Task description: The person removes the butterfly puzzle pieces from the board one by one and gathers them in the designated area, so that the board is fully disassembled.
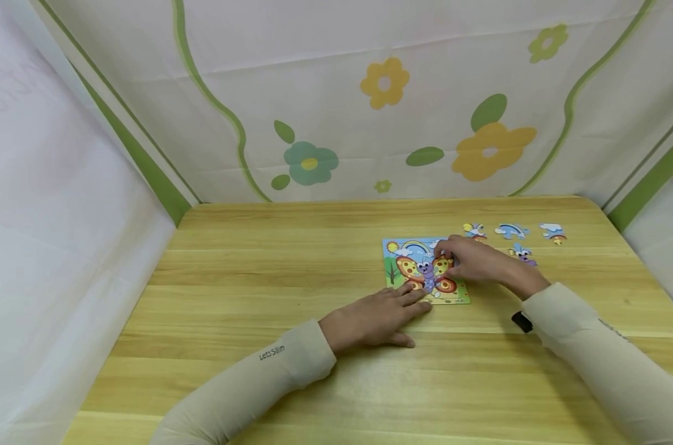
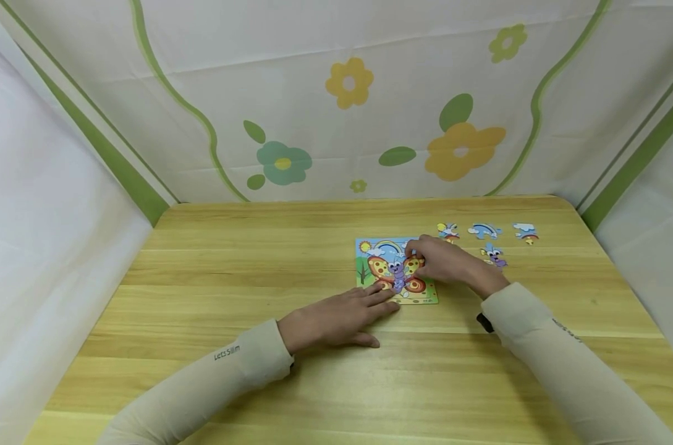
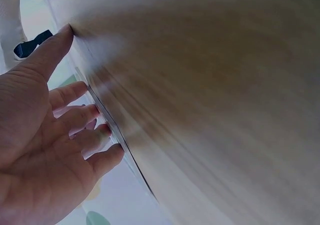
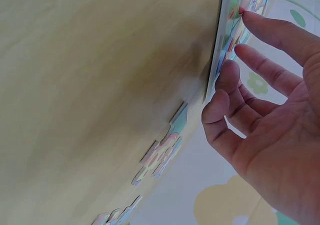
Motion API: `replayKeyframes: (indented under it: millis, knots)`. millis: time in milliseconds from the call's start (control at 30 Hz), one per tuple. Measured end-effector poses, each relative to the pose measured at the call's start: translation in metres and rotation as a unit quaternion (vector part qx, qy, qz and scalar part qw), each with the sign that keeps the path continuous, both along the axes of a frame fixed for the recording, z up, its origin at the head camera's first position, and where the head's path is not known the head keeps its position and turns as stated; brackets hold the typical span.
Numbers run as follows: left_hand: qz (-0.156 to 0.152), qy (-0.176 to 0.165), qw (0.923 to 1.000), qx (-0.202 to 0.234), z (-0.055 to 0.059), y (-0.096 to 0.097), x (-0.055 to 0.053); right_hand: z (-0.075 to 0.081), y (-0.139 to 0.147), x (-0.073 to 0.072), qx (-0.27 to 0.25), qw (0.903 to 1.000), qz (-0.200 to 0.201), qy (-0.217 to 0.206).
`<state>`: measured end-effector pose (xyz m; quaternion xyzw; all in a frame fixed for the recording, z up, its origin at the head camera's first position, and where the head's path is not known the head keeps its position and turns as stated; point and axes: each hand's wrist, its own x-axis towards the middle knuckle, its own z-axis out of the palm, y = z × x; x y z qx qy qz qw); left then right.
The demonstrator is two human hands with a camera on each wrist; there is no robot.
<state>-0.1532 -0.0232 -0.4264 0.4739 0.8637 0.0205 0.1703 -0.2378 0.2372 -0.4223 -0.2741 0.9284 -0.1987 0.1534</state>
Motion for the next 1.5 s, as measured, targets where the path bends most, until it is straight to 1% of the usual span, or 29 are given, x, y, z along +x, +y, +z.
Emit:
replayKeyframes:
  millis: [200, 433, 667, 900, 1233, 1500]
  knots:
    - [0.001, -0.002, 1.0000, 0.001, 0.0002, -0.0005, -0.0004, 0.0001, -0.0004, -0.0007, -0.009, 1.0000, 0.002, -0.004]
    - [0.004, -0.008, 1.0000, 0.001, 0.0005, -0.0017, -0.0007, -0.0021, -0.0008, -0.0019, -0.006, 0.9997, 0.015, 0.020]
    - [0.005, -0.010, 0.9999, 0.001, 0.0008, -0.0019, -0.0006, -0.0025, -0.0011, -0.0015, -0.016, 0.9995, 0.019, 0.020]
    - [0.005, -0.011, 0.9999, 0.002, 0.0021, -0.0020, -0.0002, -0.0045, -0.0008, -0.0015, -0.023, 0.9982, 0.037, 0.040]
    - [0.001, -0.009, 1.0000, 0.002, 0.0005, -0.0010, -0.0009, -0.0017, 0.0001, -0.0009, -0.014, 0.9977, 0.047, 0.047]
    - [0.004, -0.013, 0.9999, 0.001, -0.0002, -0.0006, -0.0013, -0.0001, 0.0026, -0.0015, 0.008, 0.9978, 0.038, 0.054]
